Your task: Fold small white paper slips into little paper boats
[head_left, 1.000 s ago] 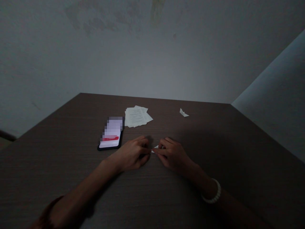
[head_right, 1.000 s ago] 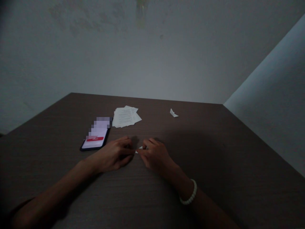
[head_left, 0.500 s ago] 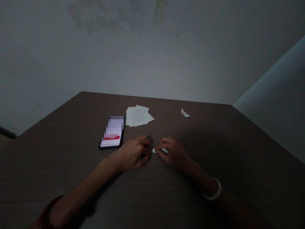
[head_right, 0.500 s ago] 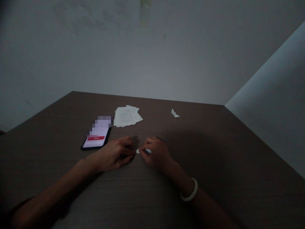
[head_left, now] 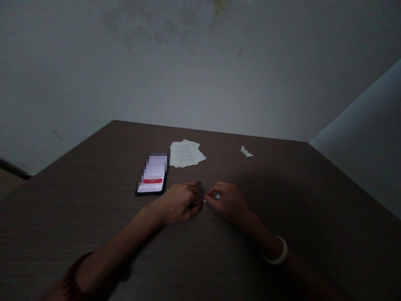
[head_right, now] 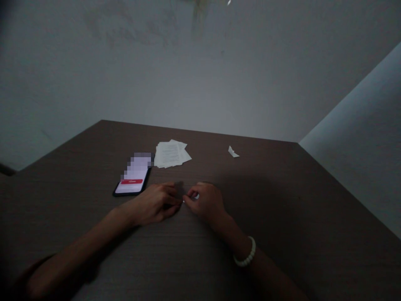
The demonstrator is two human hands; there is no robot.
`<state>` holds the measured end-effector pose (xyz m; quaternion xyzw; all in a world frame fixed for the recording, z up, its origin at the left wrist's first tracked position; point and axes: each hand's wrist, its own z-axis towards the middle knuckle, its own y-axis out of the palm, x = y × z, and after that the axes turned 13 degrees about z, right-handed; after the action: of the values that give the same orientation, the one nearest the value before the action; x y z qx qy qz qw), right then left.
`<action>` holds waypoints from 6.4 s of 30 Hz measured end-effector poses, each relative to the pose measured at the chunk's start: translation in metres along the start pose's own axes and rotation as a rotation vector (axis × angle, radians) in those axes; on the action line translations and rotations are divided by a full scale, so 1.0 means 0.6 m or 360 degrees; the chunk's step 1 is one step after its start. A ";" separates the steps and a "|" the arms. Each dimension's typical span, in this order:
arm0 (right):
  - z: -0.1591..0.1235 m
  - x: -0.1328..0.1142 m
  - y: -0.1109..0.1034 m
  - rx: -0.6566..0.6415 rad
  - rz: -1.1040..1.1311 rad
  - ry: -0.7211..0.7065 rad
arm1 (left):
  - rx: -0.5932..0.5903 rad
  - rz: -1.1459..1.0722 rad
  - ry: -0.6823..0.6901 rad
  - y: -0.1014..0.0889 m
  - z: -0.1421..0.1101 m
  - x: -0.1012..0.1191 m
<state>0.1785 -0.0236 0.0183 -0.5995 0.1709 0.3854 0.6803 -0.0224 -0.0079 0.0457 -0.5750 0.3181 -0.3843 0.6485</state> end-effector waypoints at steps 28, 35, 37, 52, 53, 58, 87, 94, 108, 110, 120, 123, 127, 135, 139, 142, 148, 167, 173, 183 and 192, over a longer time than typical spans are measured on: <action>-0.006 0.018 0.004 0.0121 -0.0038 -0.0181 | 0.0024 0.0055 -0.0050 0.017 0.001 -0.007; -0.008 0.022 0.003 0.0156 -0.0077 -0.0291 | 0.0030 0.0096 -0.0007 0.011 0.001 -0.004; -0.009 0.023 0.003 0.0158 -0.0084 -0.0299 | 0.0034 0.0089 0.0004 0.008 0.002 -0.002; -0.012 0.031 0.002 0.0149 -0.0078 -0.0273 | 0.0106 -0.0015 -0.0122 0.025 0.008 -0.004; -0.012 0.032 0.002 0.0150 -0.0079 -0.0277 | 0.0098 -0.0008 -0.0126 0.027 0.008 -0.005; -0.013 0.038 0.004 0.0112 -0.0026 -0.0362 | 0.0112 0.0026 -0.0136 0.034 0.010 -0.004; -0.016 0.053 -0.022 -0.0147 0.0040 -0.0452 | 0.0200 -0.0138 -0.0002 0.052 0.015 0.016; -0.012 0.052 -0.037 -0.0285 0.0080 -0.0451 | 0.0134 0.0011 0.0012 0.041 0.016 0.013; -0.012 0.036 -0.053 -0.0457 -0.0036 -0.0527 | 0.0085 0.0315 -0.0021 0.014 0.015 0.017; -0.012 0.037 -0.052 -0.0435 -0.0139 -0.0560 | 0.0088 0.0314 -0.0034 0.015 0.016 0.017; -0.011 0.043 -0.047 -0.0285 -0.0230 -0.0511 | 0.0145 -0.0023 0.0042 0.028 0.018 0.021; -0.011 0.043 -0.047 -0.0309 -0.0231 -0.0482 | 0.0133 -0.0038 0.0055 0.029 0.020 0.022; -0.011 0.043 -0.047 -0.0348 -0.0197 -0.0448 | 0.0103 -0.0014 -0.0007 0.029 0.020 0.024; -0.010 0.038 -0.055 -0.0294 -0.0194 -0.0565 | 0.0066 0.0016 -0.0025 0.025 0.019 0.023; -0.010 0.040 -0.057 -0.0347 -0.0210 -0.0694 | 0.0078 0.0003 0.0027 0.027 0.018 0.019; -0.012 0.039 -0.059 -0.0383 -0.0211 -0.0735 | 0.0087 0.0026 0.0035 0.033 0.017 0.014; -0.014 0.039 -0.061 -0.0433 -0.0154 -0.0724 | 0.0112 0.0059 0.0000 0.039 0.015 0.008; -0.016 0.038 -0.042 -0.0411 -0.0404 -0.0928 | 0.0129 0.0129 -0.0098 0.038 0.015 0.008; -0.016 0.040 -0.040 -0.0340 -0.0438 -0.0971 | 0.0216 0.0062 -0.0054 0.040 0.012 0.003; -0.017 0.039 -0.037 -0.0292 -0.0405 -0.0863 | 0.0200 0.0082 -0.0006 0.043 0.015 0.000; -0.019 0.043 -0.026 -0.0206 -0.0180 -0.0791 | 0.0152 -0.0154 -0.0095 0.033 0.018 0.006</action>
<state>0.2089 -0.0260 0.0085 -0.5374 -0.0604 0.4924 0.6820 -0.0086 -0.0050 0.0277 -0.5692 0.2519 -0.4127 0.6650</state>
